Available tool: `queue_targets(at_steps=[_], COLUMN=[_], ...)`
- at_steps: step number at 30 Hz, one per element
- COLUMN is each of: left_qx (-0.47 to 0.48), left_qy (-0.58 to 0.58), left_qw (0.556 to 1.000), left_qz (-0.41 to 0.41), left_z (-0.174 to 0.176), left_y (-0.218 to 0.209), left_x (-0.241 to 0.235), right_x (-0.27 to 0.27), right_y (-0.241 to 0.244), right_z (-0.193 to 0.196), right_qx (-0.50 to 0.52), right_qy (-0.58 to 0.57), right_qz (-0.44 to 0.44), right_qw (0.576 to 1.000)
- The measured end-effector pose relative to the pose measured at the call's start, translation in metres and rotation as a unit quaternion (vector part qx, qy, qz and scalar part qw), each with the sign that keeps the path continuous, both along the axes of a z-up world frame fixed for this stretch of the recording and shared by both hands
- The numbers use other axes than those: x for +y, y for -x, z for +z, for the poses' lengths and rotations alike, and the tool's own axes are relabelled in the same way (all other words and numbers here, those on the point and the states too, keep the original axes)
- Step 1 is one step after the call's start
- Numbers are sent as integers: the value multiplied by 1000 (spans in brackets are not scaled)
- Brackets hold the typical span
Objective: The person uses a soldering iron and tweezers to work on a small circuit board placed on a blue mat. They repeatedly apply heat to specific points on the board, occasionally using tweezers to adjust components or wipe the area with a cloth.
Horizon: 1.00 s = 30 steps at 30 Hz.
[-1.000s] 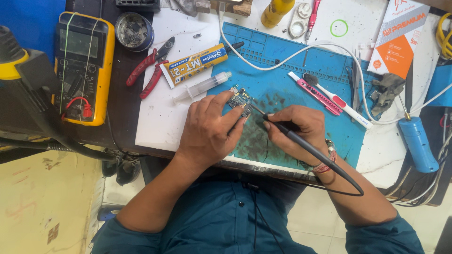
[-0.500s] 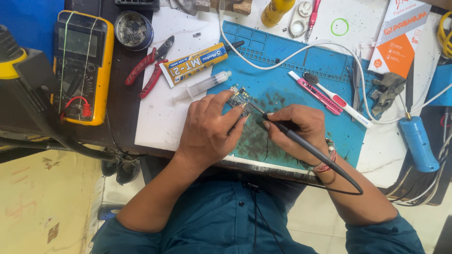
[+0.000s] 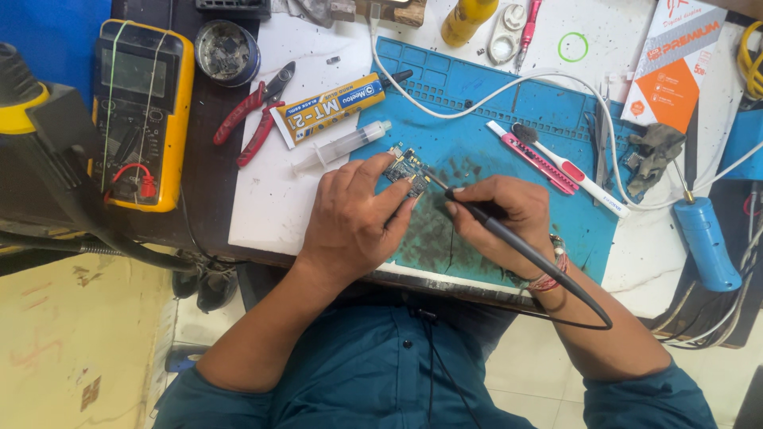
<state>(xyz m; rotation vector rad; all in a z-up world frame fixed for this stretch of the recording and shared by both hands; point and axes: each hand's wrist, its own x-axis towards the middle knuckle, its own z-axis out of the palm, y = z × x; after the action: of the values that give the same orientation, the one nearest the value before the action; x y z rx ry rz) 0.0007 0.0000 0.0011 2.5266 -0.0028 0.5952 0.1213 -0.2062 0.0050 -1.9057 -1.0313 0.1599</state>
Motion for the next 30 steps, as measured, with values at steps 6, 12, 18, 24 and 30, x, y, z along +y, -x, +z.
queue_targets(at_steps=[6,12,18,24,30], left_qx=[4,-1,-2,-60,-140], left_qy=[5,-3,0,-7,76], left_qw=[1000,1000,1000,998,983], left_qz=[0,1,-2,-23,-97], left_z=[0,-1,0,-5,2], left_y=[0,1,2,8,22], left_x=[0,0,-1,-2,-22], right_x=[-5,-8,-18,-13,-3], right_y=[3,-1,-12,-1,5], right_z=[0,3,6,-7,5], right_qx=[62,6,42,-22,-182], right_qy=[-24,13,-10,-49,-48], right_qz=[-62,-102,-16,-29,14], right_qw=[996,995,999,998,982])
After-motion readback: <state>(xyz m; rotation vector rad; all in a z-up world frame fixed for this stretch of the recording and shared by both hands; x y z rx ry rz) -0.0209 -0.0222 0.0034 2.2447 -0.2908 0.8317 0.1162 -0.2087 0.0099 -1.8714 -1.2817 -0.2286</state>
